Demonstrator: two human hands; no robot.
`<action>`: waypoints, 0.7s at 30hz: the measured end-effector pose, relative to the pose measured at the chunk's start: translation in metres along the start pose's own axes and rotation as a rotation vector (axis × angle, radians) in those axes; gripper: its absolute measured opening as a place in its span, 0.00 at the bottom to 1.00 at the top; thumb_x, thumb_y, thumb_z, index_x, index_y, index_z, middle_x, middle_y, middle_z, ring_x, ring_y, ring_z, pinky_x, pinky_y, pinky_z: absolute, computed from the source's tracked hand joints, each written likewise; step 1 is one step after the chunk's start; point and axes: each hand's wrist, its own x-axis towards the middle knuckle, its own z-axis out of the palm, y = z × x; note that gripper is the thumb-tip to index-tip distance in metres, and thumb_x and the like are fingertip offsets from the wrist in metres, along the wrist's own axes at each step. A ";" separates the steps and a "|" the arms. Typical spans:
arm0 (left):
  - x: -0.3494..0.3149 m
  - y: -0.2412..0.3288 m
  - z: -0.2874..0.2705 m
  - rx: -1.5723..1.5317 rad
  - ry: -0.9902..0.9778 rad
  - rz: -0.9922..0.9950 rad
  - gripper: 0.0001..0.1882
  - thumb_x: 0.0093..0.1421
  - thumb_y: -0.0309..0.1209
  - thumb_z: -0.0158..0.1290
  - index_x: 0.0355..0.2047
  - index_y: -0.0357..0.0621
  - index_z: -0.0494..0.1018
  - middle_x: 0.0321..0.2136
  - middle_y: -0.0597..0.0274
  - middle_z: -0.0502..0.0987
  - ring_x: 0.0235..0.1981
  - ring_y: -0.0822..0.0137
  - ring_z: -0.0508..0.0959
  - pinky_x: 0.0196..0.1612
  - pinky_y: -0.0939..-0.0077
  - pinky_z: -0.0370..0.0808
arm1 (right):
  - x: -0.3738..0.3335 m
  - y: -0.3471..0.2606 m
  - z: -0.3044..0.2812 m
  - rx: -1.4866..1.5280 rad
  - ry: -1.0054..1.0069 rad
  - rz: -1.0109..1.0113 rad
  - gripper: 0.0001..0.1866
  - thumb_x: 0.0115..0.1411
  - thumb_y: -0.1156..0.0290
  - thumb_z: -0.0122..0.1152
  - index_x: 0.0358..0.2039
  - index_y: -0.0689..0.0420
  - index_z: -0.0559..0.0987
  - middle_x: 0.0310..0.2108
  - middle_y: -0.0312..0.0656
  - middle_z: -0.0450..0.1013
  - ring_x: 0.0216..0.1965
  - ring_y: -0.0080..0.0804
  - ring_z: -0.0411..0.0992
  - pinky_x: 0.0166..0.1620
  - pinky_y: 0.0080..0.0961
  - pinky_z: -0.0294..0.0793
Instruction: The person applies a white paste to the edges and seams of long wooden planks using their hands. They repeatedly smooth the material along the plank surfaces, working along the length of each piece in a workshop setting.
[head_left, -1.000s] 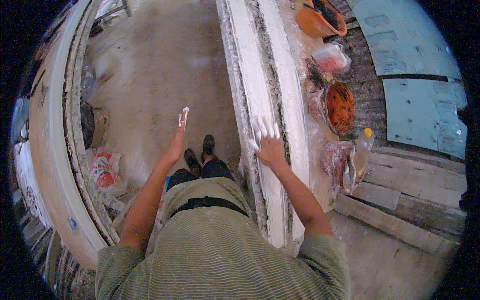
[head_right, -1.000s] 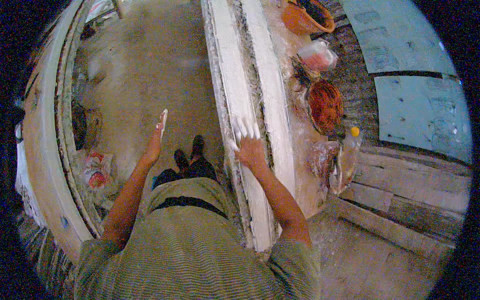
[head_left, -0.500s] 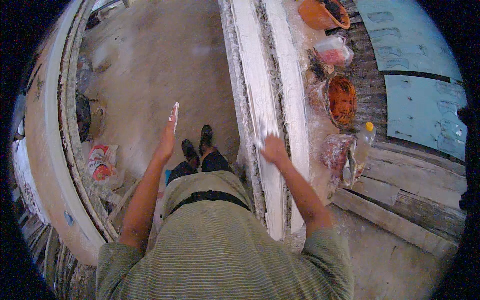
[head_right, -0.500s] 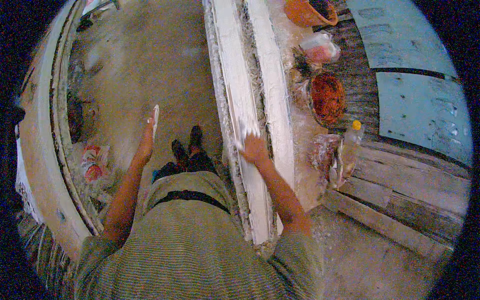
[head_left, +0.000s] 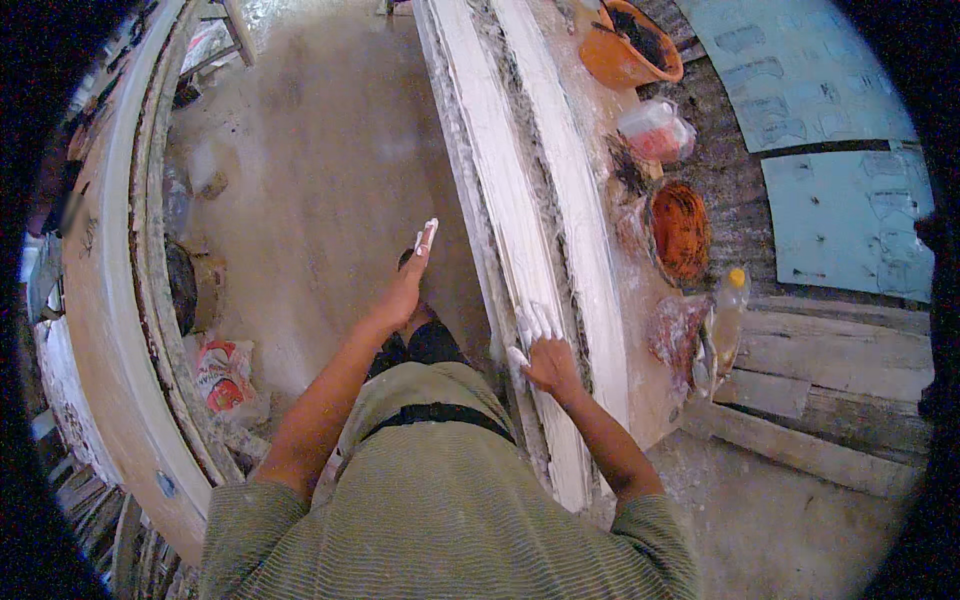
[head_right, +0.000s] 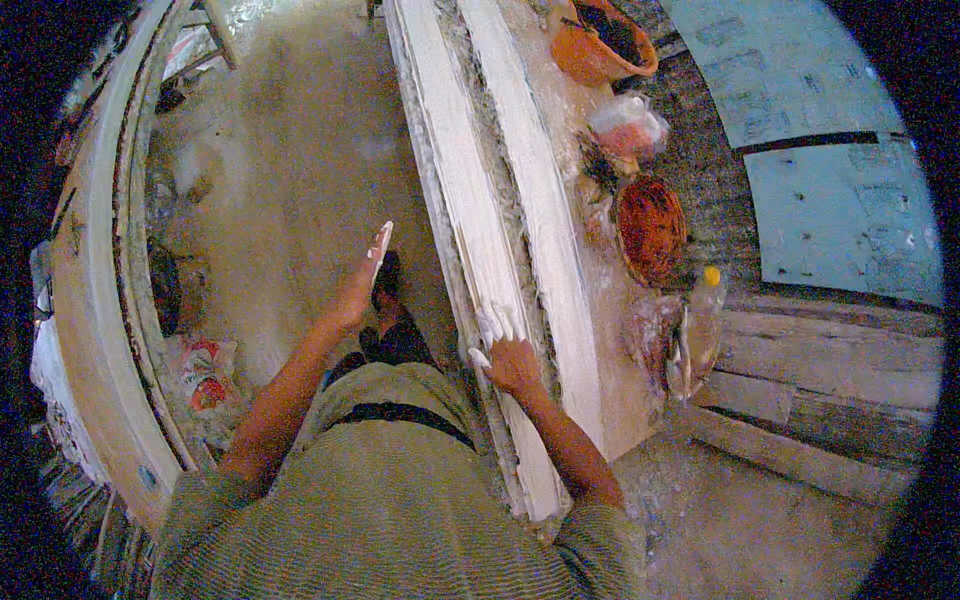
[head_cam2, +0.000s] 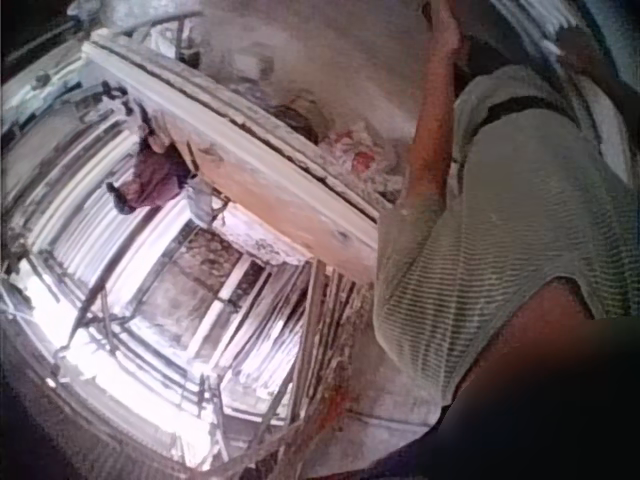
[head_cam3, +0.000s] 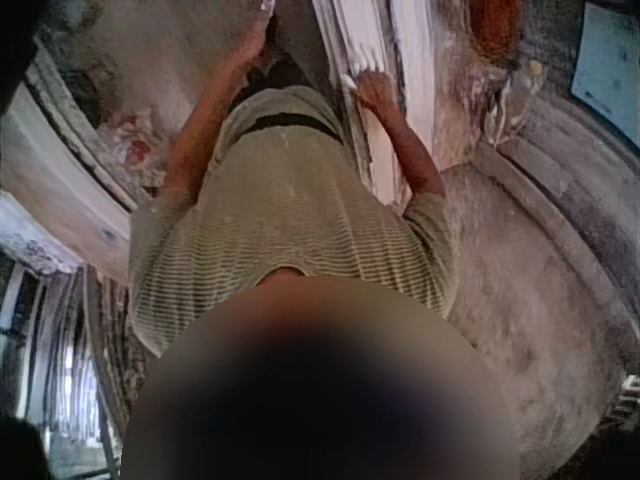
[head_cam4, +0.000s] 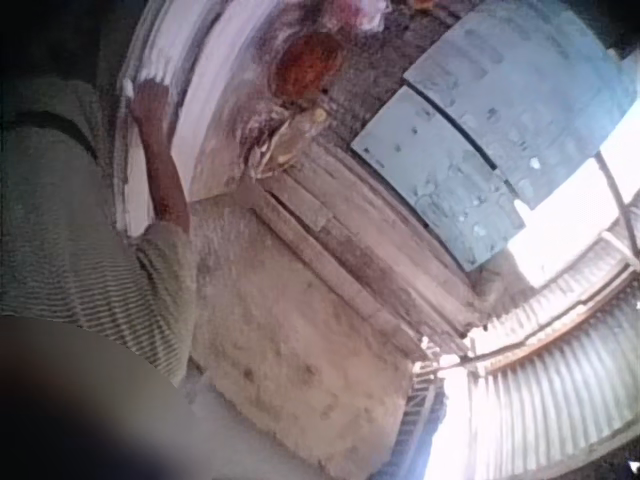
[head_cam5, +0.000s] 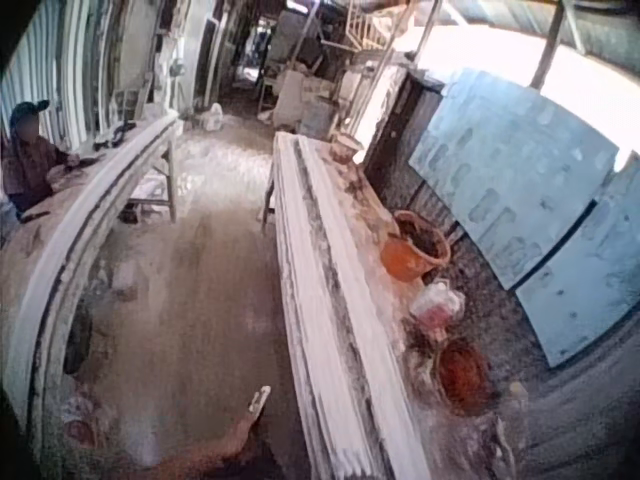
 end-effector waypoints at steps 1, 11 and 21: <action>0.009 0.005 0.000 0.025 0.021 0.056 0.37 0.71 0.56 0.25 0.71 0.44 0.43 0.71 0.52 0.46 0.72 0.57 0.45 0.71 0.65 0.39 | 0.024 0.001 -0.010 0.011 -0.039 0.006 0.34 0.64 0.39 0.41 0.36 0.63 0.78 0.36 0.54 0.73 0.37 0.51 0.72 0.44 0.49 0.69; 0.128 0.066 -0.073 0.084 0.058 0.003 0.35 0.72 0.53 0.25 0.71 0.42 0.44 0.72 0.53 0.44 0.72 0.56 0.43 0.72 0.66 0.38 | 0.299 0.005 -0.146 -0.096 0.528 -0.197 0.37 0.65 0.40 0.41 0.65 0.55 0.66 0.62 0.55 0.65 0.64 0.52 0.61 0.51 0.46 0.75; 0.234 0.171 -0.128 0.195 0.037 0.011 0.35 0.73 0.52 0.23 0.72 0.42 0.39 0.72 0.54 0.39 0.73 0.58 0.38 0.72 0.65 0.35 | 0.541 0.016 -0.240 -0.019 0.228 -0.075 0.29 0.61 0.44 0.52 0.37 0.62 0.81 0.35 0.51 0.77 0.39 0.47 0.77 0.44 0.44 0.74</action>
